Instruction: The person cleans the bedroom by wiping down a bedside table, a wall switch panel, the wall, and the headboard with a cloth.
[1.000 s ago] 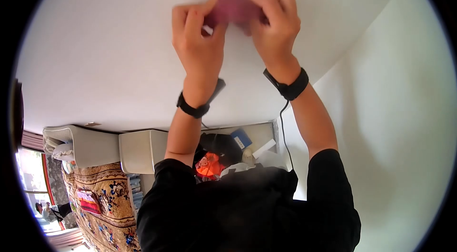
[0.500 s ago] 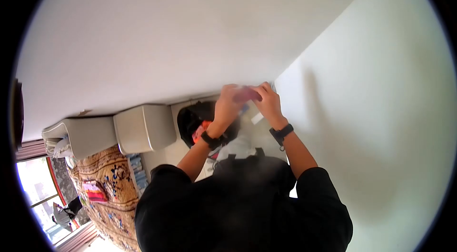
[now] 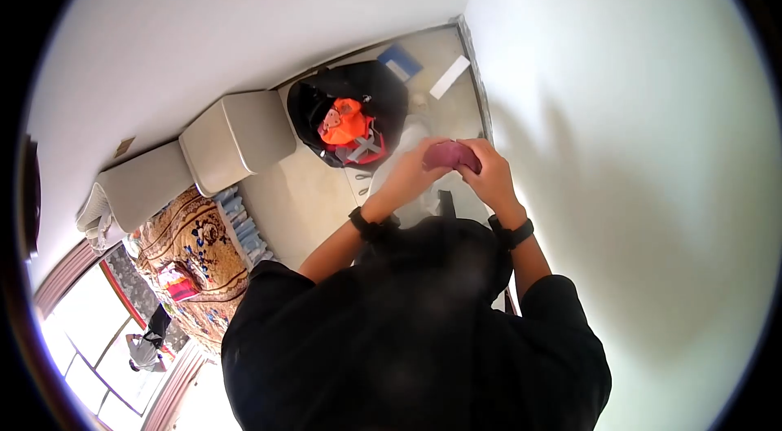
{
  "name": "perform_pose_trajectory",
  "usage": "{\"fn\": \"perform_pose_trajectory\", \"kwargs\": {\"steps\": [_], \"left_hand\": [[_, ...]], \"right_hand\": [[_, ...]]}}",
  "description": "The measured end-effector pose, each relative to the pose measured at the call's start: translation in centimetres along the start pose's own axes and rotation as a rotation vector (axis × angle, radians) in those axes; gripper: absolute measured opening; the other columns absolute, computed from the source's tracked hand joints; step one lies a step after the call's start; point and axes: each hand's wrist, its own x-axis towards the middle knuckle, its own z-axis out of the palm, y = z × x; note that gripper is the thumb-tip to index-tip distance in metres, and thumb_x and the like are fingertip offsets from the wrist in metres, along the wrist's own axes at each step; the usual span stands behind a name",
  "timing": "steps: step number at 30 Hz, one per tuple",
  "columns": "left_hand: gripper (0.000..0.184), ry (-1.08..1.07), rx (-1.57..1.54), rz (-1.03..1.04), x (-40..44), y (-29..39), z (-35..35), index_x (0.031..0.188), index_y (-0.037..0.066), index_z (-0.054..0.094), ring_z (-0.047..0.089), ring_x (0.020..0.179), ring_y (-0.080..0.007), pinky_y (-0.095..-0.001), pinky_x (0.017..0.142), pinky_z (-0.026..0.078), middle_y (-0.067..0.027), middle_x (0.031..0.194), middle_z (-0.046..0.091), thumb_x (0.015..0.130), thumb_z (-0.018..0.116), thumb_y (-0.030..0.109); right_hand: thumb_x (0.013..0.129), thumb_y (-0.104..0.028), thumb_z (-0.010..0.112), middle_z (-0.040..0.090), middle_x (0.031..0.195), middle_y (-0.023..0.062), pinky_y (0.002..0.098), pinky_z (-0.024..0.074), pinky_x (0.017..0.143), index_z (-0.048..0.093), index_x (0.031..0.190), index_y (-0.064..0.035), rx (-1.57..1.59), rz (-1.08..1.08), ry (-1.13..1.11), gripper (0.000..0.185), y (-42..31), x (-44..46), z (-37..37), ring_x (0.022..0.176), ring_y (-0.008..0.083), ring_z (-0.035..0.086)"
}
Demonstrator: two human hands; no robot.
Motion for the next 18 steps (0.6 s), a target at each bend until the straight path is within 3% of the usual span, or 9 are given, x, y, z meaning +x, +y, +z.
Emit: {"fn": "perform_pose_trajectory", "kwargs": {"steps": [6,18], "left_hand": [[0.051,-0.01,0.119,0.046,-4.2,-0.2,0.6,0.132,0.012,0.054,0.064,0.102,-0.0322,-0.0367,0.089,0.051,-0.0122,0.115,0.066,0.084,0.073,0.015],[0.051,0.125,0.082,0.003,-10.0,-5.2,-2.6,0.131,0.01,0.053,0.064,0.103,-0.033,-0.0388,0.086,0.052,-0.0136,0.116,0.065,0.085,0.072,0.016]], "right_hand": [[0.079,-0.003,0.073,0.063,0.093,0.0091,0.0293,0.0533,0.061,0.065,0.112,-0.0041,-0.092,-0.12,-0.04,0.034,0.7,-3.6,1.2,0.072,0.0203,0.066],[0.075,0.002,0.073,0.064,0.098,0.0113,0.0314,0.054,0.07,0.065,0.112,-0.0047,-0.064,-0.106,-0.179,0.039,-0.6,-4.2,7.9,0.081,0.0285,0.065]]}}
